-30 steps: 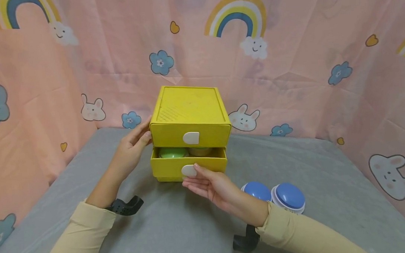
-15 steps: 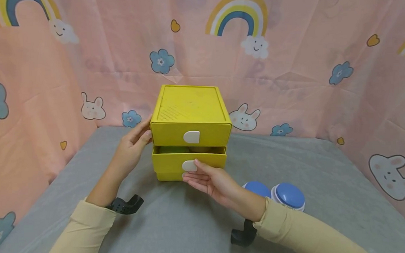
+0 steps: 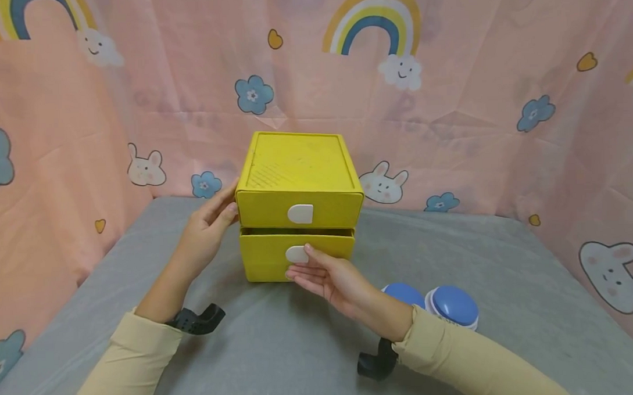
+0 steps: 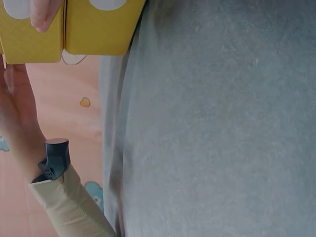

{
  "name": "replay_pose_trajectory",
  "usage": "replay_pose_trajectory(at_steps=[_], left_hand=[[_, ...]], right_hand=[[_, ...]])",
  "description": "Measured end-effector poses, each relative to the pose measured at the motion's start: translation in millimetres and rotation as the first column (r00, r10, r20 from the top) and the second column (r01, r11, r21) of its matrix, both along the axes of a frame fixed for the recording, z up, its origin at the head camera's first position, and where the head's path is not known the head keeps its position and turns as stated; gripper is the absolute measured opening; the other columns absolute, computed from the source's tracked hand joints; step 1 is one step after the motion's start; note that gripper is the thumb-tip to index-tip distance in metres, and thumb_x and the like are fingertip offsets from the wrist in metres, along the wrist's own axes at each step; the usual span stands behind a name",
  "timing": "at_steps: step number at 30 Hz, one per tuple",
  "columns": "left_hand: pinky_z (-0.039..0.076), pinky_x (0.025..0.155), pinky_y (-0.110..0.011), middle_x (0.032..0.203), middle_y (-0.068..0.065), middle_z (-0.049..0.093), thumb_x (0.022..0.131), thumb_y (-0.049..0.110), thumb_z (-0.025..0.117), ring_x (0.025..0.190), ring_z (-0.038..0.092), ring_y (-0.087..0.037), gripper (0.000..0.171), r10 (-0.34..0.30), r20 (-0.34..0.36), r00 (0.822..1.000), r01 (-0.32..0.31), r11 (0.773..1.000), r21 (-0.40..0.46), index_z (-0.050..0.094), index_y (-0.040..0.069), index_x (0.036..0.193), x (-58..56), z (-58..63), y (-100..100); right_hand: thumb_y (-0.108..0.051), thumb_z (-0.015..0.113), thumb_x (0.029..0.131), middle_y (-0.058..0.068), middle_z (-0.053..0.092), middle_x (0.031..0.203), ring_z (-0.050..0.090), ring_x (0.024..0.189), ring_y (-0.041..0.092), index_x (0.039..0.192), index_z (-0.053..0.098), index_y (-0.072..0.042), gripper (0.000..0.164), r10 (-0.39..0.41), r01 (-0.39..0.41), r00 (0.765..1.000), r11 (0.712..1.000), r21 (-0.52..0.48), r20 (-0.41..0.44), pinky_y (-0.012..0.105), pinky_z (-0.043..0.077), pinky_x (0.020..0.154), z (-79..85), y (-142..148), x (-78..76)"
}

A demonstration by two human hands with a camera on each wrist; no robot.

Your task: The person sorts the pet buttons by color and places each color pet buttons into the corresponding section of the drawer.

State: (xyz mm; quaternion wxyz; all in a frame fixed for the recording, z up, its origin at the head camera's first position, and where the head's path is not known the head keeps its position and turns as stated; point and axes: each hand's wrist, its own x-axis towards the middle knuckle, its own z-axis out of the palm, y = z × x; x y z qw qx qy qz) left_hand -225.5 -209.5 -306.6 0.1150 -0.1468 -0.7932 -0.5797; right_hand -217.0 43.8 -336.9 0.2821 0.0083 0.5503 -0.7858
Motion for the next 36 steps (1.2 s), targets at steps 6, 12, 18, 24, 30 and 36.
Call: replay_pose_trajectory(at_steps=[6,12,18,24,30,36], left_hand=[[0.047,0.110,-0.031,0.158,0.002,0.041,0.107,0.032,0.043,0.140,0.046,-0.018,0.051,0.007,0.005,1.000,-0.007,1.000,-0.013,0.031,0.028,0.157,0.3,0.4,-0.3],[0.047,0.110,-0.031,0.158,0.002,0.041,0.107,0.032,0.043,0.140,0.046,-0.019,0.052,0.007,0.006,1.000,-0.006,1.000,-0.013,0.030,0.028,0.157,0.8,0.4,-0.5],[0.045,0.112,-0.037,0.158,0.004,0.040,0.107,0.032,0.043,0.140,0.045,-0.018,0.052,0.009,0.013,1.000,-0.009,1.000,-0.018,0.030,0.029,0.157,0.6,0.2,0.1],[0.045,0.112,-0.036,0.159,0.003,0.040,0.107,0.032,0.043,0.140,0.045,-0.018,0.052,-0.003,0.004,1.000,0.003,1.000,-0.010,0.030,0.028,0.158,-0.3,0.1,0.4],[0.046,0.111,-0.031,0.159,0.001,0.039,0.108,0.031,0.042,0.141,0.044,-0.019,0.052,-0.006,-0.003,1.000,0.006,1.000,-0.007,0.029,0.026,0.158,0.1,-0.3,0.1],[0.046,0.111,-0.029,0.160,0.001,0.039,0.107,0.032,0.042,0.141,0.044,-0.020,0.053,-0.005,-0.005,1.000,0.005,1.000,-0.008,0.029,0.026,0.158,0.3,-0.3,0.3]], right_hand=[[-0.030,0.051,0.105,0.011,0.073,0.102,0.072,0.097,0.019,0.133,0.052,0.011,0.049,-0.006,0.006,1.000,1.000,0.002,0.001,0.033,0.053,0.100,0.4,-1.3,-2.4],[-0.029,0.049,0.106,0.011,0.072,0.102,0.072,0.097,0.019,0.136,0.050,0.012,0.051,-0.006,0.006,1.000,1.000,0.005,-0.010,0.030,0.056,0.096,0.1,-2.0,-5.3],[-0.029,0.048,0.106,0.011,0.071,0.103,0.071,0.099,0.020,0.137,0.048,0.013,0.052,0.000,0.000,1.000,1.000,0.001,-0.031,0.032,0.053,0.101,-1.0,-0.9,-8.9],[-0.028,0.047,0.107,0.010,0.071,0.102,0.071,0.097,0.020,0.133,0.050,0.008,0.045,-0.002,0.002,0.999,1.000,-0.013,-0.041,0.031,0.054,0.099,-1.4,-0.3,-13.5],[-0.029,0.048,0.106,0.011,0.072,0.100,0.071,0.097,0.020,0.124,0.055,0.005,0.039,0.027,-0.028,0.998,0.999,-0.016,-0.053,0.031,0.056,0.098,-3.1,1.6,-17.2],[-0.030,0.048,0.106,0.011,0.072,0.103,0.072,0.097,0.019,0.131,0.053,0.008,0.046,0.068,-0.067,0.997,0.998,0.013,-0.040,0.031,0.057,0.096,-4.3,4.9,-20.6]])
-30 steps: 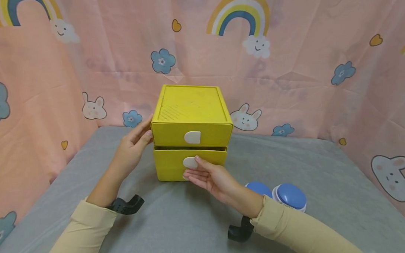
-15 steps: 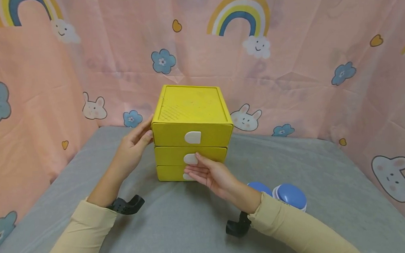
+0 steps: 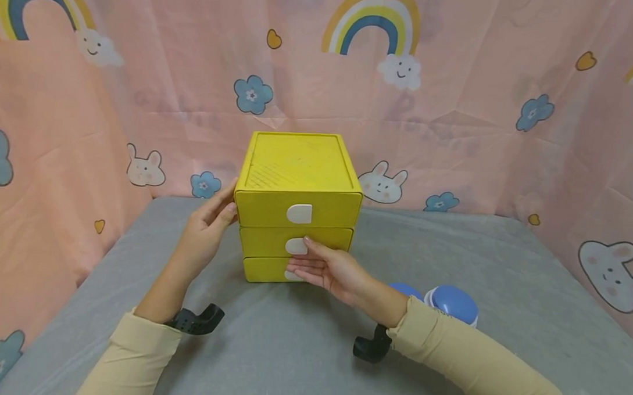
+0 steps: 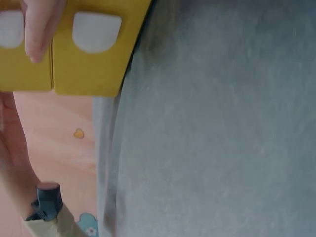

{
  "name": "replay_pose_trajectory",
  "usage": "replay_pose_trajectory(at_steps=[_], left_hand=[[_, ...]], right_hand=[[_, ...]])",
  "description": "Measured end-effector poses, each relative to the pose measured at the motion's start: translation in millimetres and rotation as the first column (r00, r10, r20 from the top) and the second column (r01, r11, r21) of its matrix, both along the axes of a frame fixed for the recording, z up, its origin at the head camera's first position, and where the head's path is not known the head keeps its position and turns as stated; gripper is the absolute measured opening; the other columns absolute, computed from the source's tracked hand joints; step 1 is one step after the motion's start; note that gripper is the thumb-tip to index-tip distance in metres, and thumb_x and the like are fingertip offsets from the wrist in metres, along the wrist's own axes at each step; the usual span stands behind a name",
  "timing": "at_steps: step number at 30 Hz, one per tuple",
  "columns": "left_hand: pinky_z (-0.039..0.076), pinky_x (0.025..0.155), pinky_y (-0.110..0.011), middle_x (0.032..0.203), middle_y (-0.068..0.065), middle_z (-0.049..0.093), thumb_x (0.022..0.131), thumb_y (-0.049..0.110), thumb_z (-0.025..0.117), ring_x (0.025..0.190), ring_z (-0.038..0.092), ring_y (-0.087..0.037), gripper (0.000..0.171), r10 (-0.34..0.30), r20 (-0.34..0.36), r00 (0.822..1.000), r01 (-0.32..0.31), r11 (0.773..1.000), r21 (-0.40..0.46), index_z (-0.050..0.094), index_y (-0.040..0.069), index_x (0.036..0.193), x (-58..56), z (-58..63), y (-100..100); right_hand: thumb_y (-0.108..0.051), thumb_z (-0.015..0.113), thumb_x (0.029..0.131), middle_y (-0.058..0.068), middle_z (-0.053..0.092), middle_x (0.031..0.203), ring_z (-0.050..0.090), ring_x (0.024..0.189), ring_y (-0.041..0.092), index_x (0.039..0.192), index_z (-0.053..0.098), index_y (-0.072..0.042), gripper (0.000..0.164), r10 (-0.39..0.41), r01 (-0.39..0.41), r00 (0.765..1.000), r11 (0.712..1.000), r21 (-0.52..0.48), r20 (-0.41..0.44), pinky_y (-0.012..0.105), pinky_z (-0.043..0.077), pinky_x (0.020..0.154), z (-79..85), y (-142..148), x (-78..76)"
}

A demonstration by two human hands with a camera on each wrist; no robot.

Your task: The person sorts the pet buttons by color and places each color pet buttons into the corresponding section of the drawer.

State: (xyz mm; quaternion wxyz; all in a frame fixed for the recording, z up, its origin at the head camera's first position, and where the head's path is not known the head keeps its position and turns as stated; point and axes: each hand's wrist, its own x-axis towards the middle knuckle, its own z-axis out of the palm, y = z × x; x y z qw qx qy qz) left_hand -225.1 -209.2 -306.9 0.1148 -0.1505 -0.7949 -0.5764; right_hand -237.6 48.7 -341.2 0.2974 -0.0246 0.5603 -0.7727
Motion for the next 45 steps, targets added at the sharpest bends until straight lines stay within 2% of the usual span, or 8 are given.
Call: replay_pose_trajectory(at_steps=[6,14,19,27,34,37,41,45], left_hand=[[0.046,0.104,-0.016,0.158,0.001,0.041,0.107,0.031,0.044,0.139,0.046,-0.019,0.052,-0.007,0.008,1.000,0.007,1.000,0.005,0.030,0.028,0.157,0.6,-1.2,-0.7],[0.045,0.112,-0.034,0.159,0.003,0.039,0.107,0.031,0.043,0.141,0.044,-0.019,0.053,-0.002,0.005,1.000,0.002,1.000,0.000,0.029,0.027,0.158,-0.6,-0.3,-0.8],[0.045,0.113,-0.037,0.159,0.003,0.039,0.107,0.030,0.043,0.141,0.044,-0.018,0.053,0.002,0.007,1.000,-0.002,1.000,0.001,0.029,0.026,0.158,-0.4,0.6,-0.6],[0.046,0.110,-0.027,0.159,0.003,0.039,0.107,0.030,0.044,0.141,0.044,-0.019,0.052,-0.010,0.000,1.000,0.010,1.000,0.015,0.030,0.027,0.158,-0.7,0.2,-1.2],[0.043,0.114,-0.041,0.159,0.004,0.039,0.107,0.031,0.044,0.141,0.044,-0.018,0.052,0.001,0.011,1.000,-0.001,1.000,0.005,0.031,0.030,0.157,-1.3,0.1,-0.4],[0.043,0.114,-0.043,0.159,0.003,0.039,0.107,0.030,0.044,0.141,0.044,-0.018,0.052,0.000,0.010,1.000,0.000,1.000,0.001,0.030,0.030,0.157,-1.5,0.2,-0.2],[0.044,0.114,-0.040,0.159,0.003,0.040,0.107,0.031,0.044,0.141,0.045,-0.019,0.052,0.001,0.009,1.000,-0.001,1.000,0.002,0.030,0.029,0.157,-1.7,-0.1,-0.5],[0.046,0.111,-0.029,0.159,0.002,0.040,0.107,0.031,0.044,0.140,0.045,-0.019,0.052,-0.001,0.002,1.000,0.001,1.000,0.010,0.031,0.028,0.157,-2.0,-1.1,-1.3]], right_hand=[[-0.028,0.049,0.106,0.008,0.072,0.105,0.072,0.095,0.016,0.136,0.050,0.011,0.049,0.065,-0.066,0.998,0.993,0.095,0.015,0.029,0.058,0.093,-2.9,7.6,0.3],[-0.030,0.050,0.105,0.005,0.074,0.100,0.073,0.093,0.015,0.132,0.052,0.013,0.052,0.143,-0.145,0.989,0.981,0.132,0.027,0.029,0.059,0.091,-12.0,15.9,4.9],[-0.030,0.050,0.105,0.006,0.075,0.098,0.073,0.092,0.015,0.132,0.052,0.014,0.052,0.142,-0.145,0.989,0.979,0.145,0.029,0.028,0.059,0.090,-17.0,16.3,5.1],[-0.034,0.051,0.105,0.011,0.074,0.102,0.072,0.093,0.018,0.132,0.052,0.015,0.056,0.143,-0.154,0.987,0.971,0.181,0.071,0.029,0.059,0.091,-23.5,15.8,5.7],[-0.034,0.052,0.104,0.017,0.073,0.107,0.072,0.095,0.021,0.131,0.052,0.016,0.057,0.114,-0.132,0.988,0.972,0.193,0.101,0.032,0.058,0.094,-28.1,15.2,2.4],[-0.034,0.051,0.104,0.018,0.072,0.108,0.072,0.095,0.021,0.131,0.051,0.017,0.058,0.093,-0.114,0.989,0.973,0.201,0.112,0.032,0.058,0.094,-28.6,14.4,1.7],[-0.035,0.051,0.104,0.021,0.071,0.111,0.071,0.096,0.023,0.132,0.050,0.018,0.060,0.072,-0.097,0.990,0.974,0.205,0.124,0.033,0.058,0.095,-28.3,12.8,1.5],[-0.036,0.051,0.104,0.027,0.065,0.120,0.070,0.101,0.026,0.134,0.047,0.018,0.062,0.067,-0.096,0.987,0.975,0.203,0.146,0.036,0.055,0.101,-30.5,8.8,2.2]])
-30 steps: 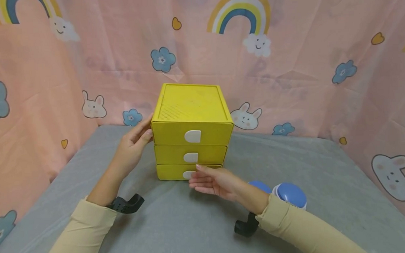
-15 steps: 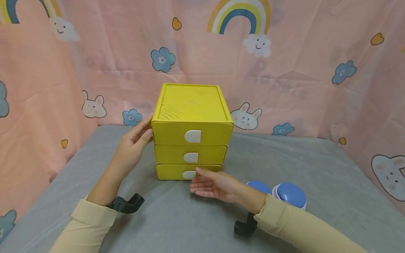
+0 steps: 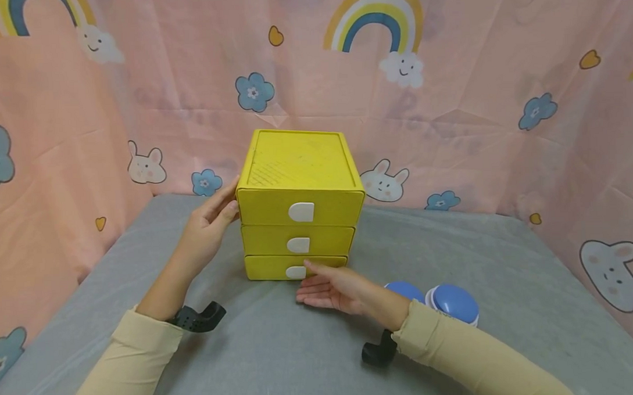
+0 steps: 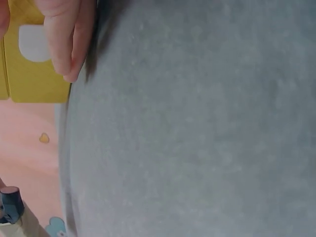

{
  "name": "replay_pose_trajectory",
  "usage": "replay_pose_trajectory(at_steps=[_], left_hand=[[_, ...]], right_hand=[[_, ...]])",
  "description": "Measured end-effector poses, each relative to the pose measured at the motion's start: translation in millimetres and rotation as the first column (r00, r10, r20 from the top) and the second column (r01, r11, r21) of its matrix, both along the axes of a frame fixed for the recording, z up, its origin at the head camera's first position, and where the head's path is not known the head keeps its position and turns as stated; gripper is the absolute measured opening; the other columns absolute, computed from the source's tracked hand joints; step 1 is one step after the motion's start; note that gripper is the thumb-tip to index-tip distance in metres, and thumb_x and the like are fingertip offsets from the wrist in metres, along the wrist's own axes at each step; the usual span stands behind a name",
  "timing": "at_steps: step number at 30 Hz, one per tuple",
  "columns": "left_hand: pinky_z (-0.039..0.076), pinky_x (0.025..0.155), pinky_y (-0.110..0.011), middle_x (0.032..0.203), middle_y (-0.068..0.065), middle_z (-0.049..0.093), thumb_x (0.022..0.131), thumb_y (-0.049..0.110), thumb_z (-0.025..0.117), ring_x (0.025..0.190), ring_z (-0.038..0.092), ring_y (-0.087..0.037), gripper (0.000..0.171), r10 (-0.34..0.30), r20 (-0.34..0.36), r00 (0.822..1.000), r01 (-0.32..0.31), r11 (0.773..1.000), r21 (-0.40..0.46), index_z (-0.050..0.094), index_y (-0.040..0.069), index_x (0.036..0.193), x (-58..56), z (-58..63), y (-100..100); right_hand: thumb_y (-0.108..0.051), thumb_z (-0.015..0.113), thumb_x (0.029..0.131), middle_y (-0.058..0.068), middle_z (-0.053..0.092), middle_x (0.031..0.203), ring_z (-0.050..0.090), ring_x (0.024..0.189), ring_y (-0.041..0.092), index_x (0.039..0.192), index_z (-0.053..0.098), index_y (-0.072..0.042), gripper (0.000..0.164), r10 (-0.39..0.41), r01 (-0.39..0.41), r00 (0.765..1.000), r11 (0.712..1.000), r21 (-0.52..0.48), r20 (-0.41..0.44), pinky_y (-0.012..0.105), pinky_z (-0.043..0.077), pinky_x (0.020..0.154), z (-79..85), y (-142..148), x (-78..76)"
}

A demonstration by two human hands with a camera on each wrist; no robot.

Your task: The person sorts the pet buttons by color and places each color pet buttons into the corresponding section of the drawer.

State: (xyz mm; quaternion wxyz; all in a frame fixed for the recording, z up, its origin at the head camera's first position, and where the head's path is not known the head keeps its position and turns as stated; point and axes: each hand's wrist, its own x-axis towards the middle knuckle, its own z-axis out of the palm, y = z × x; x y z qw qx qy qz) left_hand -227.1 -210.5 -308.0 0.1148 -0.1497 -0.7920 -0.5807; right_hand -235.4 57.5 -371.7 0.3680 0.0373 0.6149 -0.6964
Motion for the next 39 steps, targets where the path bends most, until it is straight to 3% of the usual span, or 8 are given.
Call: replay_pose_trajectory(at_steps=[6,14,28,39], left_hand=[[0.045,0.113,-0.035,0.159,0.002,0.039,0.107,0.031,0.044,0.141,0.044,-0.019,0.053,-0.005,0.008,1.000,0.005,1.000,-0.005,0.030,0.027,0.158,1.6,0.9,0.8],[0.046,0.101,-0.012,0.159,0.000,0.040,0.107,0.030,0.043,0.136,0.047,-0.014,0.052,-0.023,-0.009,1.000,0.024,1.000,0.020,0.031,0.027,0.157,1.9,1.3,1.5],[0.046,0.103,-0.014,0.159,0.001,0.040,0.107,0.030,0.043,0.138,0.046,-0.018,0.052,-0.019,-0.004,1.000,0.019,1.000,0.009,0.030,0.028,0.157,0.5,0.0,0.4],[0.046,0.102,-0.013,0.159,0.000,0.040,0.107,0.030,0.043,0.139,0.046,-0.018,0.053,-0.018,-0.009,1.000,0.018,1.000,0.019,0.029,0.024,0.158,2.0,1.2,0.9]], right_hand=[[-0.037,0.052,0.104,0.031,0.062,0.126,0.069,0.104,0.028,0.134,0.046,0.019,0.064,-0.028,0.028,0.999,1.000,-0.014,0.023,0.038,0.051,0.105,-5.7,-6.1,0.7],[-0.031,0.054,0.104,0.022,0.067,0.111,0.070,0.102,0.028,0.131,0.048,0.018,0.056,-0.087,0.087,0.996,0.995,-0.039,-0.002,0.037,0.055,0.100,-6.5,-7.4,1.5],[-0.024,0.055,0.104,0.018,0.071,0.102,0.071,0.094,0.024,0.129,0.053,0.010,0.042,-0.132,0.133,0.991,0.985,-0.110,0.019,0.033,0.059,0.092,-10.0,-9.7,2.7],[-0.027,0.057,0.102,0.014,0.072,0.102,0.072,0.094,0.021,0.130,0.053,0.012,0.048,-0.121,0.125,0.992,0.986,-0.108,0.047,0.030,0.059,0.091,-8.0,-6.2,25.4]])
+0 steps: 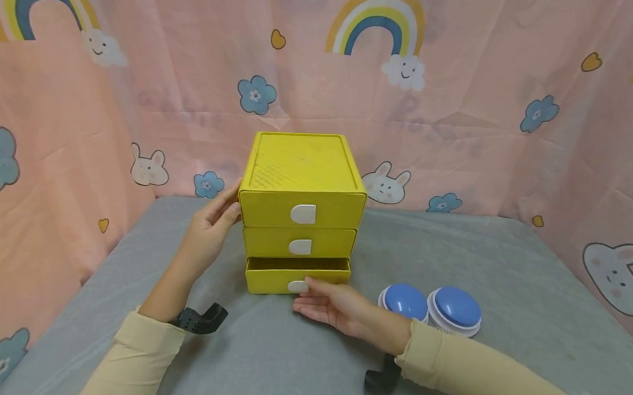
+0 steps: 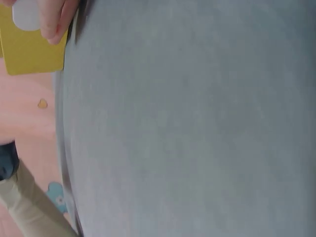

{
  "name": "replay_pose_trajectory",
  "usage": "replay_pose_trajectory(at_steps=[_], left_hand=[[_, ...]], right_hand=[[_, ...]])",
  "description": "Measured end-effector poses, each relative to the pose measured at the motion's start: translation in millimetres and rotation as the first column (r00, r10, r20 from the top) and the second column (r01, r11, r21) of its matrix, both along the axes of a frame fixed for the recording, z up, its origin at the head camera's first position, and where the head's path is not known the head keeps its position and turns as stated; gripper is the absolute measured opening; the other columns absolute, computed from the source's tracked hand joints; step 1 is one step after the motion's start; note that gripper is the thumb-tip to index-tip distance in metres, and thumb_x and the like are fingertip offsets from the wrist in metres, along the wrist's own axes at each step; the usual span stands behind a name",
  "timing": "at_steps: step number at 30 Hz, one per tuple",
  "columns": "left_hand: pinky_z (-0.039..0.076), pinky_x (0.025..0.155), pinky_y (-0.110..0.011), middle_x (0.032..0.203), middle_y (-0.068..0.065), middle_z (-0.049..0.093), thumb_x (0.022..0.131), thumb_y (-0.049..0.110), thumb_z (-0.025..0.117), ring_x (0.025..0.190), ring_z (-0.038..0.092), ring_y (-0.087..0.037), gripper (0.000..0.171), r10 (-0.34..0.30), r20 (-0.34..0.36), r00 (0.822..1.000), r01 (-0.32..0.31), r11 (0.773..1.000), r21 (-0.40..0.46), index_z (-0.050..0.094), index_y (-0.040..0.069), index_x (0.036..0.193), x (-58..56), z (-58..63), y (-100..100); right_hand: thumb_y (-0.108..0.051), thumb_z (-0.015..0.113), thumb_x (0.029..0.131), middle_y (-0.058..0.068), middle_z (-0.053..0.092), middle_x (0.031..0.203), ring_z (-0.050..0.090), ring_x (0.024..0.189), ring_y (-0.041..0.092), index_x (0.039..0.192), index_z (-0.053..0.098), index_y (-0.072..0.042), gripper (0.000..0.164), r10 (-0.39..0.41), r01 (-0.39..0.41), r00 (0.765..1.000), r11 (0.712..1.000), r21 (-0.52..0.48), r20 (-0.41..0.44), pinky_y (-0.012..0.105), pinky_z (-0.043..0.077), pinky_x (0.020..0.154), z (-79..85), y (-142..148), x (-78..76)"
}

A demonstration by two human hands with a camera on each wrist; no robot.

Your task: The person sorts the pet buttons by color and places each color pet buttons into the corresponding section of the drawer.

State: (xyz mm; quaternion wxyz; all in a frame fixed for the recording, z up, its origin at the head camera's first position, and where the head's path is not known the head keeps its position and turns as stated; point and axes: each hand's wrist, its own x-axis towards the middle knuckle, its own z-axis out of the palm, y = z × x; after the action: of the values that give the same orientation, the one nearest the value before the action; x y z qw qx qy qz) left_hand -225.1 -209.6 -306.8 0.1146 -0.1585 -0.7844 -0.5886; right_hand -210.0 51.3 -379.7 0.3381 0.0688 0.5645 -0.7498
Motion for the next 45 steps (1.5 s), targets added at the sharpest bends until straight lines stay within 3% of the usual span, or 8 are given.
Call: replay_pose_trajectory(at_steps=[6,15,29,37,45], left_hand=[[0.046,0.103,-0.013,0.159,0.001,0.039,0.108,0.027,0.043,0.139,0.045,-0.019,0.052,-0.010,0.006,1.000,0.010,1.000,0.014,0.030,0.023,0.158,1.3,1.4,1.3],[0.046,0.111,-0.029,0.159,0.002,0.039,0.107,0.027,0.043,0.140,0.045,-0.019,0.051,0.001,0.012,1.000,-0.001,1.000,-0.004,0.031,0.027,0.157,2.2,2.3,2.2],[0.046,0.104,-0.014,0.159,0.001,0.040,0.108,0.026,0.043,0.138,0.045,-0.018,0.050,-0.006,0.008,1.000,0.006,1.000,0.003,0.031,0.028,0.157,2.7,2.8,2.1],[0.046,0.106,-0.017,0.159,-0.001,0.040,0.108,0.026,0.042,0.133,0.048,-0.008,0.050,-0.013,0.004,1.000,0.013,1.000,0.007,0.031,0.028,0.157,3.1,2.7,1.2],[0.046,0.106,-0.016,0.159,0.000,0.040,0.108,0.027,0.042,0.132,0.048,-0.006,0.051,-0.017,0.013,1.000,0.017,1.000,0.008,0.030,0.028,0.157,2.6,2.1,1.6]], right_hand=[[-0.028,0.059,0.101,0.013,0.072,0.101,0.072,0.095,0.021,0.128,0.054,0.011,0.047,0.009,-0.009,1.000,1.000,-0.002,0.010,0.031,0.058,0.092,0.3,1.7,18.8],[-0.028,0.060,0.101,0.010,0.074,0.098,0.072,0.095,0.020,0.129,0.054,0.011,0.049,0.042,-0.042,0.999,0.999,0.005,0.001,0.030,0.059,0.092,-3.9,7.8,42.1],[-0.027,0.058,0.102,0.011,0.074,0.101,0.073,0.096,0.019,0.127,0.060,0.010,0.045,0.106,-0.105,0.994,0.993,0.058,-0.008,0.030,0.059,0.092,-5.8,13.6,75.6],[-0.030,0.057,0.102,0.009,0.075,0.099,0.073,0.094,0.017,0.125,0.062,0.009,0.045,0.121,-0.122,0.993,0.989,0.079,0.011,0.030,0.059,0.091,-8.8,13.3,88.7],[-0.032,0.057,0.102,0.010,0.076,0.103,0.073,0.096,0.016,0.121,0.063,0.009,0.046,0.144,-0.147,0.989,0.986,0.080,0.032,0.033,0.058,0.094,-11.2,16.5,98.7]])
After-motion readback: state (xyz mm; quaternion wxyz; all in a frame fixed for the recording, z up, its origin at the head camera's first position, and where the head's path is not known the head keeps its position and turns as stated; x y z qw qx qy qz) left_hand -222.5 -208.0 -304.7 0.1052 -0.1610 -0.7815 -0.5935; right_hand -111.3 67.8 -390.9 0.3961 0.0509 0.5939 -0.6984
